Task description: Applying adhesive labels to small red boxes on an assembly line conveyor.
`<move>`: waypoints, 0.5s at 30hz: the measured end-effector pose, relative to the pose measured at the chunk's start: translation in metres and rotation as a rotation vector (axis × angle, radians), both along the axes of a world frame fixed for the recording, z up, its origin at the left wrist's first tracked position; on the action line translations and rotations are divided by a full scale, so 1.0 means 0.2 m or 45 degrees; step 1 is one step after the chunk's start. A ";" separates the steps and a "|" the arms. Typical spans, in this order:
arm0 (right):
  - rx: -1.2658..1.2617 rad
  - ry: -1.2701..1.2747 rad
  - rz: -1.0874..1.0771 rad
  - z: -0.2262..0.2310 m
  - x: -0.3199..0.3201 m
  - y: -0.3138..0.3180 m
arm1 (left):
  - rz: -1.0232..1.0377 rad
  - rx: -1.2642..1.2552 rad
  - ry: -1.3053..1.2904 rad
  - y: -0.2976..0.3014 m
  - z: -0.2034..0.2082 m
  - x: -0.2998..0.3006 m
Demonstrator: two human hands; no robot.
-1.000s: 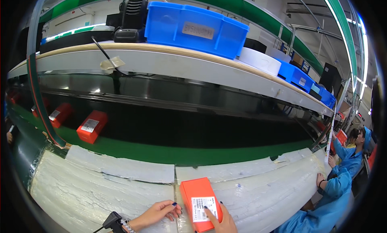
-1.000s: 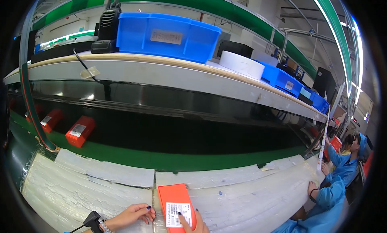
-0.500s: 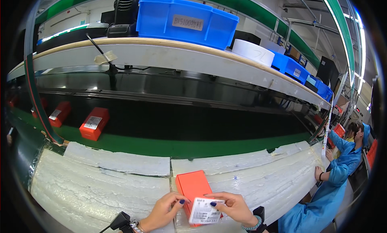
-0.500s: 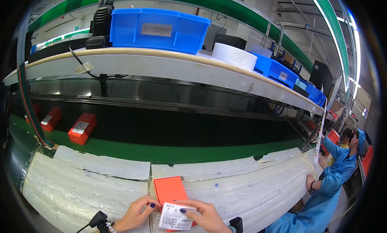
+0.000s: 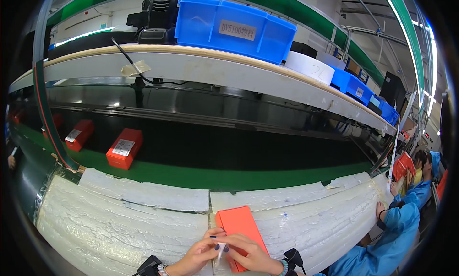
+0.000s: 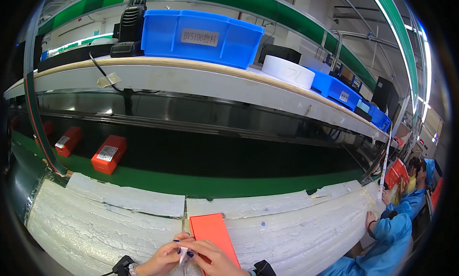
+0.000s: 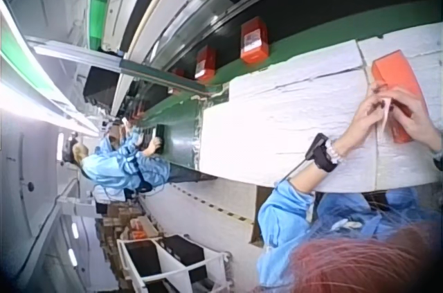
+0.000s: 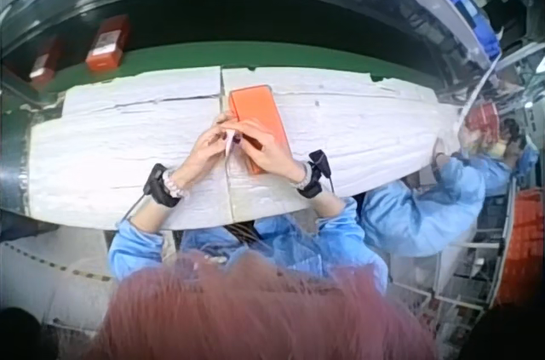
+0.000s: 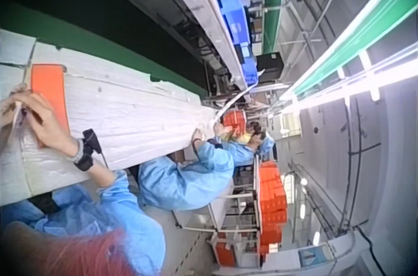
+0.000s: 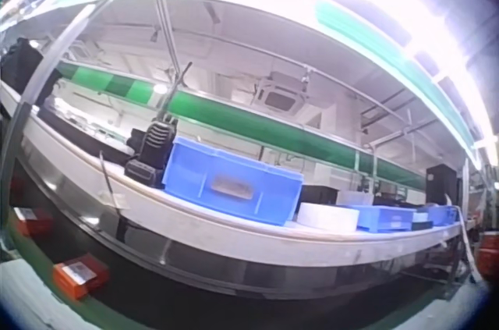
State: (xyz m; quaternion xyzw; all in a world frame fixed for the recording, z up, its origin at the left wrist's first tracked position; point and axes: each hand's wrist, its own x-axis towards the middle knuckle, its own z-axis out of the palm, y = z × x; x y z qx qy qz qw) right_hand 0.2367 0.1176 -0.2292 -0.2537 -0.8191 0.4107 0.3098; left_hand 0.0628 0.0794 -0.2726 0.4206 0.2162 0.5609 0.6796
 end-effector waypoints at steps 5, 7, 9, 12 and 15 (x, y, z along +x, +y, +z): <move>0.142 0.114 -0.005 0.03 0.12 0.04 | 0.199 -0.374 -0.360 0.05 0.13 -0.06; -0.240 0.482 0.075 0.00 0.24 0.13 | 0.237 -0.341 -0.269 0.08 0.07 -0.11; -0.435 0.727 0.139 0.00 0.31 0.15 | 0.308 -0.219 0.095 0.09 -0.01 -0.14; -0.530 0.287 -0.057 0.09 0.33 0.16 | 0.193 -0.109 0.521 0.08 -0.03 -0.10; -0.461 -0.055 -0.094 0.11 0.28 0.15 | 0.055 0.004 0.798 0.07 -0.08 -0.04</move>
